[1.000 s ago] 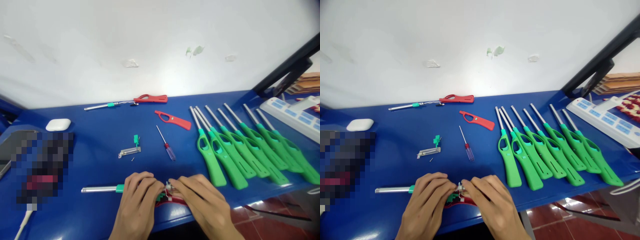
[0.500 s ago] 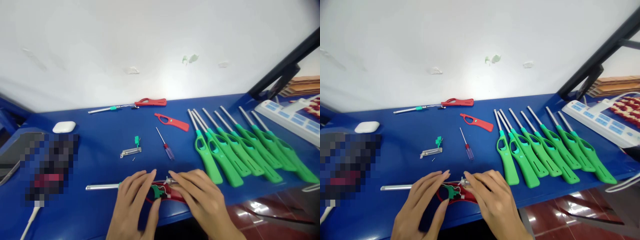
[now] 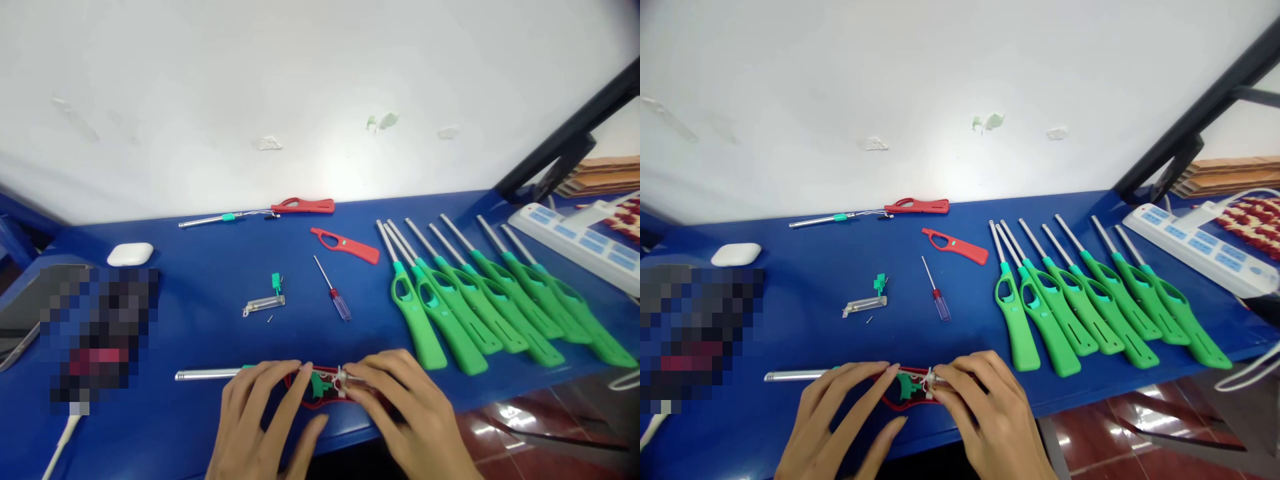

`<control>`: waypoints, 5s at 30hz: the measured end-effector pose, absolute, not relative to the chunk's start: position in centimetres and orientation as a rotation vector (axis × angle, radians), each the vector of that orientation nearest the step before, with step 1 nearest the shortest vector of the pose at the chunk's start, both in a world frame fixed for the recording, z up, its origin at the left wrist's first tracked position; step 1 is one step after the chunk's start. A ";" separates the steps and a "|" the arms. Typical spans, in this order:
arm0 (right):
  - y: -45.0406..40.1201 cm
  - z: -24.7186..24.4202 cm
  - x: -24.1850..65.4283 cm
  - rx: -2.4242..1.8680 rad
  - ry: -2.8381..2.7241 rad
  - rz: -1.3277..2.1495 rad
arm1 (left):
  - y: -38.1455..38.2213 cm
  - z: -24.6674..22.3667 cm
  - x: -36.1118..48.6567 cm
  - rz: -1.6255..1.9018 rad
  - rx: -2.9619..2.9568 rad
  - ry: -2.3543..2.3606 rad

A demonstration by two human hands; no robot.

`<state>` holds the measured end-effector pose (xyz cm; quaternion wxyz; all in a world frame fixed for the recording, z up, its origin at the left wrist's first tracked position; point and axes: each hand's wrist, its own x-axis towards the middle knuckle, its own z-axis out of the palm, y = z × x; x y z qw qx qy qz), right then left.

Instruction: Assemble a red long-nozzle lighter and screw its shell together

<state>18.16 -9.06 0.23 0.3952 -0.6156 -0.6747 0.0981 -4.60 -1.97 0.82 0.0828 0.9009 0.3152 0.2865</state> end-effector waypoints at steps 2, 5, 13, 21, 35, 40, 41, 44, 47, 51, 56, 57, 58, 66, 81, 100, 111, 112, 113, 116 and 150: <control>-9.1 0.2 18.2 -1.563 -1.712 0.261 | -2.0 0.4 -4.4 0.833 2.697 0.927; -9.1 0.1 18.3 -1.570 -1.704 0.266 | -1.8 -0.3 -4.5 0.805 2.689 0.909; -9.3 0.2 19.1 -1.534 -1.713 0.366 | -1.7 -0.8 -4.3 0.852 2.652 0.892; -9.3 0.4 19.7 -1.514 -1.767 0.388 | -2.1 -1.3 -5.1 0.753 2.660 0.914; -9.9 0.6 20.1 -1.602 -1.909 0.401 | -1.9 -1.2 -4.7 0.768 2.710 0.923; -9.7 1.3 19.9 -1.635 -1.947 0.364 | -2.0 -1.1 -4.5 0.807 2.692 0.943; -9.6 1.4 19.8 -1.641 -1.951 0.355 | -2.0 -1.0 -4.4 0.801 2.695 0.946; -9.3 1.7 19.4 -1.667 -1.949 0.327 | -2.0 -0.9 -4.3 0.809 2.699 0.947; -9.3 2.0 19.2 -1.679 -1.934 0.301 | -1.9 -0.7 -4.2 0.841 2.689 0.939; -9.4 2.2 19.1 -1.688 -1.908 0.287 | -1.9 -0.6 -4.1 0.854 2.693 0.928; -9.4 2.1 18.9 -1.694 -1.902 0.287 | -1.9 -0.5 -4.0 0.839 2.730 0.854; -9.3 2.1 18.9 -1.693 -1.907 0.278 | -1.9 -0.5 -4.0 0.847 2.735 0.832; -9.3 2.0 18.9 -1.693 -1.918 0.270 | -1.9 -0.5 -4.0 0.852 2.735 0.818; -9.6 1.5 19.6 -1.710 -2.028 0.146 | -1.7 -0.5 -4.0 0.846 2.701 0.804; -10.3 1.5 19.9 -1.732 -1.988 0.228 | -1.8 -0.7 -4.0 0.860 2.693 0.834; -10.1 1.2 20.3 -1.661 -1.988 0.340 | -1.8 -0.6 -4.0 0.837 2.661 0.815; -10.2 0.6 19.6 -1.650 -1.954 0.295 | -1.8 -0.5 -3.9 0.807 2.676 0.814; -10.1 0.8 19.6 -1.640 -1.958 0.278 | -1.8 -0.5 -3.9 0.801 2.681 0.814; -10.0 0.9 19.5 -1.636 -1.961 0.261 | -1.8 -0.5 -3.9 0.796 2.683 0.814; -9.7 1.2 19.3 -1.642 -1.948 0.226 | -1.8 -0.5 -3.8 0.810 2.682 0.817; -8.9 -0.1 20.3 -1.614 -1.940 0.232 | -0.7 1.0 -7.0 0.949 2.683 1.164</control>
